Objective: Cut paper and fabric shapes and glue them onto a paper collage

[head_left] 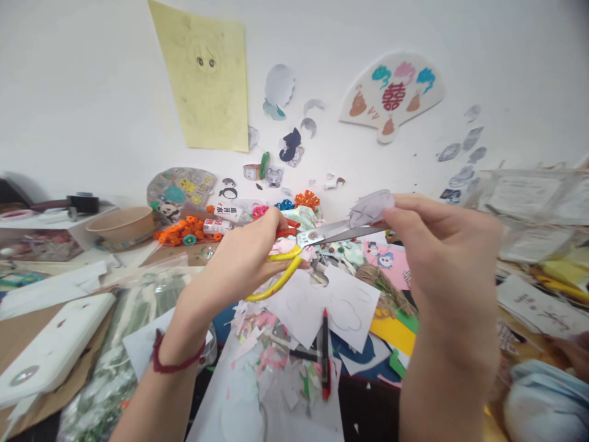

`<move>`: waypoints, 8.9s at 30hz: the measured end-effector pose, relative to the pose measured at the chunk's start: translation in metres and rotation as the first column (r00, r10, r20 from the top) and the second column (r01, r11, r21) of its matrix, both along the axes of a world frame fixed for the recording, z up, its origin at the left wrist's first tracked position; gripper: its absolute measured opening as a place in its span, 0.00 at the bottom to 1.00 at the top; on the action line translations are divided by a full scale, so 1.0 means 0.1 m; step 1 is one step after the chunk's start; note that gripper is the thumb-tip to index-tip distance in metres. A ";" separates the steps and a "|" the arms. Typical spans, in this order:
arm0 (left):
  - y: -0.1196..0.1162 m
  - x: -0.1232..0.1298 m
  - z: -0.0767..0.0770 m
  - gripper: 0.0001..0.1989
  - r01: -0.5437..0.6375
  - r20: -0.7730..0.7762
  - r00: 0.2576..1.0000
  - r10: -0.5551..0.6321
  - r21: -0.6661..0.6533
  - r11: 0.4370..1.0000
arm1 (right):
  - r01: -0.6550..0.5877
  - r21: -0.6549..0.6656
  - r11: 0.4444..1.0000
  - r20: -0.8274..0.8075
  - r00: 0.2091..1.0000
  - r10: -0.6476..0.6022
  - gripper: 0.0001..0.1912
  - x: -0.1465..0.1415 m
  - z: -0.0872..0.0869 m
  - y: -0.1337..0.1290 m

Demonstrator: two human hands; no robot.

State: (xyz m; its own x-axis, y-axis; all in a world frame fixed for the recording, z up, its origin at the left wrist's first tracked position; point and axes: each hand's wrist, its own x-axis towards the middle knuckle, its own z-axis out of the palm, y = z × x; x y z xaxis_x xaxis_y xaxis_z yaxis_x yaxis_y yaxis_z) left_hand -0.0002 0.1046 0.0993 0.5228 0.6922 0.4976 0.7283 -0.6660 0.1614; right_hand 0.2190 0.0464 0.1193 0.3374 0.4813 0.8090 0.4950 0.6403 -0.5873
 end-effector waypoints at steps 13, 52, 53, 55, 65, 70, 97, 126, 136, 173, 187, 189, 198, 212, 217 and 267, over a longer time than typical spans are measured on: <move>0.02 -0.01 -0.01 0.18 0.015 -0.002 1.000 -0.015 -0.011 1.000 | 0.003 0.010 1.000 0.007 1.000 -0.003 0.12 0.00 0.00 0.02; 0.11 -0.21 0.05 0.26 -0.134 0.032 0.990 0.139 -0.134 0.982 | -0.069 0.018 0.997 -0.190 0.979 0.071 0.07 0.11 -0.02 0.15; 0.14 -0.21 0.03 0.28 -0.114 0.055 0.991 0.123 -0.143 0.983 | -0.066 0.029 0.997 -0.205 0.976 0.070 0.06 0.11 -0.01 0.15; 0.21 -0.19 -0.02 0.30 -0.090 0.156 0.982 0.106 -0.109 0.990 | -0.065 0.047 0.997 -0.253 0.965 0.075 0.05 0.09 -0.01 0.16; 0.17 0.28 -0.21 0.32 0.258 0.624 0.768 -0.141 -0.101 0.961 | -0.442 0.136 0.887 -0.474 0.757 0.450 0.08 -0.04 0.03 0.13; 0.07 0.52 -0.30 0.39 0.336 0.707 0.672 -0.222 -0.024 0.941 | -0.551 0.230 0.802 -0.495 0.643 0.584 0.07 -0.13 0.01 0.16; -0.06 0.66 -0.41 0.29 0.351 0.808 0.548 -0.216 0.013 0.936 | -0.719 0.236 0.654 -0.641 0.390 0.661 0.08 -0.56 -0.06 0.09; -0.09 0.68 -0.37 0.25 0.357 0.805 0.557 -0.204 -0.010 0.934 | -0.723 0.239 0.648 -0.651 0.376 0.659 0.10 -0.58 -0.08 0.08; -0.08 0.68 -0.38 0.25 0.314 0.798 0.580 -0.166 -0.031 0.949 | -0.676 0.278 0.683 -0.614 0.421 0.668 0.09 -0.58 -0.06 0.05; -0.04 0.70 -0.41 0.24 0.186 0.711 0.691 -0.127 -0.005 0.983 | -0.469 0.306 0.828 -0.519 0.647 0.559 0.10 -0.49 -0.01 -0.03; -0.04 0.71 -0.42 0.21 0.177 0.715 0.689 -0.119 -0.007 0.984 | -0.473 0.290 0.832 -0.521 0.651 0.552 0.09 -0.49 -0.02 -0.02; -0.04 0.71 -0.42 0.20 0.175 0.719 0.686 -0.113 -0.013 0.984 | -0.487 0.297 0.821 -0.520 0.639 0.567 0.10 -0.49 -0.02 -0.02; -0.02 0.71 -0.45 0.21 0.175 0.729 0.676 -0.105 -0.021 0.984 | -0.508 0.306 0.805 -0.516 0.623 0.589 0.11 -0.50 -0.02 -0.04; -0.07 0.71 -0.42 0.19 0.135 0.698 0.713 -0.065 -0.046 0.990 | -0.549 0.301 0.780 -0.554 0.565 0.612 0.11 -0.49 -0.02 0.00; -0.06 0.72 -0.42 0.19 0.170 0.713 0.698 -0.065 -0.077 0.982 | -0.552 0.307 0.775 -0.569 0.546 0.614 0.10 -0.49 -0.03 0.02; -0.12 0.33 0.01 0.19 0.410 0.947 0.298 -0.117 -0.016 0.912 | -0.383 -0.293 0.876 -0.170 0.923 0.346 0.10 -0.27 -0.09 0.05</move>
